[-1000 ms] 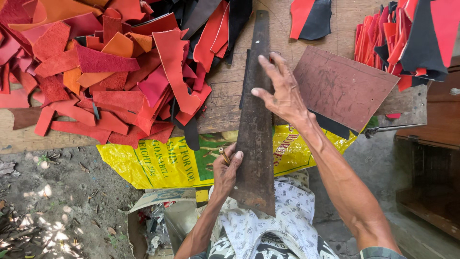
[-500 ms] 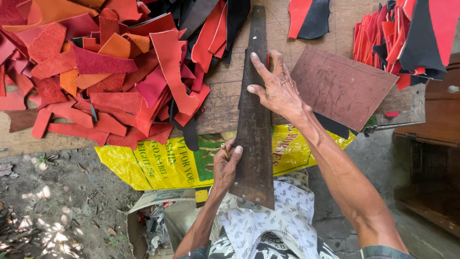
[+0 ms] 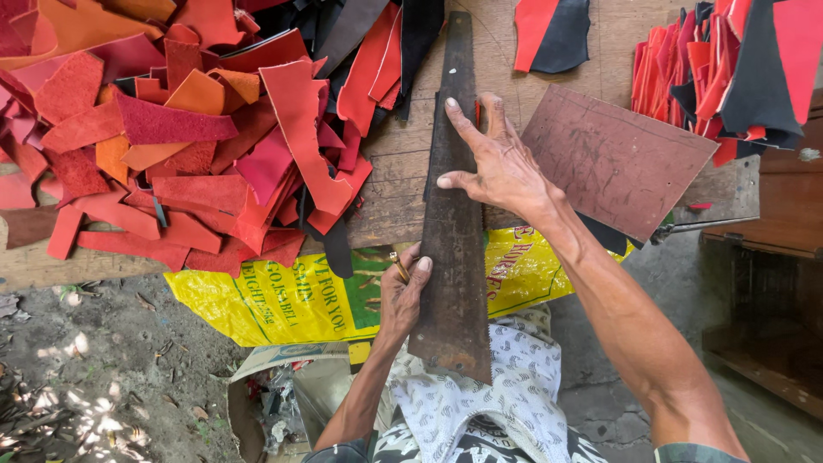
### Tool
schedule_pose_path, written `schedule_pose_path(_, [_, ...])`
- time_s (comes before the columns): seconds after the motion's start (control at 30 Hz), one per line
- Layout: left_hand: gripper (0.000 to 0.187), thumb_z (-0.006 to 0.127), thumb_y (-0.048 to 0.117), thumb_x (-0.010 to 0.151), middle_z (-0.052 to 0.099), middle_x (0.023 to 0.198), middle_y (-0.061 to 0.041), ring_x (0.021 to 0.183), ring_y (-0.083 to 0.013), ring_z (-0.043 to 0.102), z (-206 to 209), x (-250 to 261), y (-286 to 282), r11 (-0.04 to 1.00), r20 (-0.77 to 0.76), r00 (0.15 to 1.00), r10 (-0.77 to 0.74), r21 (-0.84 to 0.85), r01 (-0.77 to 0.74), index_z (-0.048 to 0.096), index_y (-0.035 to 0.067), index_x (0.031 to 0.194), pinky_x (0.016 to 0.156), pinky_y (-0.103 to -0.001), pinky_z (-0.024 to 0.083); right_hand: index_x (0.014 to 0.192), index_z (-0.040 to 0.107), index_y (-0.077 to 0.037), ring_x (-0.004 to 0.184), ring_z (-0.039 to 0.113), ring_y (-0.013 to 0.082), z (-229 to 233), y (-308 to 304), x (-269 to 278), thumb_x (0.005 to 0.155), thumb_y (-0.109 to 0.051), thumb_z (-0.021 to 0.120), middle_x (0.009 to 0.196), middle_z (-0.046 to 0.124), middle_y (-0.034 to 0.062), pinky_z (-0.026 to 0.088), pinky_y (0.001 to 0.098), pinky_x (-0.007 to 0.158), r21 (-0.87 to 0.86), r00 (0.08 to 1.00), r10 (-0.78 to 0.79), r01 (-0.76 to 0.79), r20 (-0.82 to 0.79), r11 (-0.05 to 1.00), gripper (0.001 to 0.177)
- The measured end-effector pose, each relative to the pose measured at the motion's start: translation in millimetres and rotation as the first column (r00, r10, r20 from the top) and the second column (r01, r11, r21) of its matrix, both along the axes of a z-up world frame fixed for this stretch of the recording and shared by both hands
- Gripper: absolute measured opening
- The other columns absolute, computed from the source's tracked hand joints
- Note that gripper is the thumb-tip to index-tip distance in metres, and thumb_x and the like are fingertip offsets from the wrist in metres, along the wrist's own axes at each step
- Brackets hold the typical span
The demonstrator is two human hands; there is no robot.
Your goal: The person repeatedly places a metal ruler on red and black leather pieces and uses a pencil to draw straight lines along the ruler edge. After marking each piece, they move it aside and pick up the next piece to repeat the process.
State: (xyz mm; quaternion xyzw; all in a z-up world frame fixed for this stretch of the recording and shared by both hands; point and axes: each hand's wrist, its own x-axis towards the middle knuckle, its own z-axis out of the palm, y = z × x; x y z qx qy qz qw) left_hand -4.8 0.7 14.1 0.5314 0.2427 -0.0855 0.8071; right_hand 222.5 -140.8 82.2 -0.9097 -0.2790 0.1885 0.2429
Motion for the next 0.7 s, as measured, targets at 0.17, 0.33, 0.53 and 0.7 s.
schedule_pose_path(0.17, [0.045,0.061,0.027,0.103,0.071,0.116,-0.005,0.102,-0.0098,0.064,-2,-2,2,1.000,0.008,1.000,-0.024,-0.004,0.024,0.062,-0.003,0.137,0.091,-0.027,0.053,0.160,0.030,-0.015,0.137,0.038,0.0532,1,1,0,0.070,-0.049,0.092,0.152,0.023,0.0285,0.044,0.0554,0.108,-0.004,1.000,0.007,-0.007,0.014,1.000,0.114])
schedule_pose_path(0.33, [0.046,0.060,0.028,0.104,0.070,0.118,-0.003,0.104,-0.0091,0.061,5,2,6,0.998,0.026,0.998,-0.061,0.023,0.061,0.060,-0.003,0.139,0.093,-0.026,0.049,0.159,0.029,-0.012,0.135,0.038,0.0545,9,6,-1,0.071,-0.047,0.092,0.152,0.023,0.0298,0.046,0.0571,0.106,-0.010,0.999,0.009,-0.009,0.033,1.000,0.114])
schedule_pose_path(0.53, [0.040,0.056,0.026,0.099,0.063,0.108,-0.008,0.085,-0.0151,0.063,82,1,48,0.873,0.079,0.995,-0.061,0.488,0.015,0.067,-0.001,0.126,0.071,-0.030,0.059,0.159,0.022,-0.013,0.136,0.038,0.0529,23,17,2,0.070,-0.042,0.088,0.154,0.018,0.0282,0.053,0.0602,0.094,-0.168,0.990,-0.044,0.021,-0.137,0.986,0.115])
schedule_pose_path(0.7, [0.029,0.045,0.015,0.112,0.053,0.115,-0.013,0.104,-0.0239,0.060,100,61,64,0.655,0.356,0.916,-0.187,0.740,-0.153,0.064,0.002,0.128,0.090,-0.033,0.055,0.159,0.022,-0.014,0.135,0.034,0.0555,24,20,3,0.073,-0.044,0.090,0.155,0.015,0.0328,0.047,0.0647,0.093,-0.223,0.996,-0.021,0.002,-0.083,0.975,0.113])
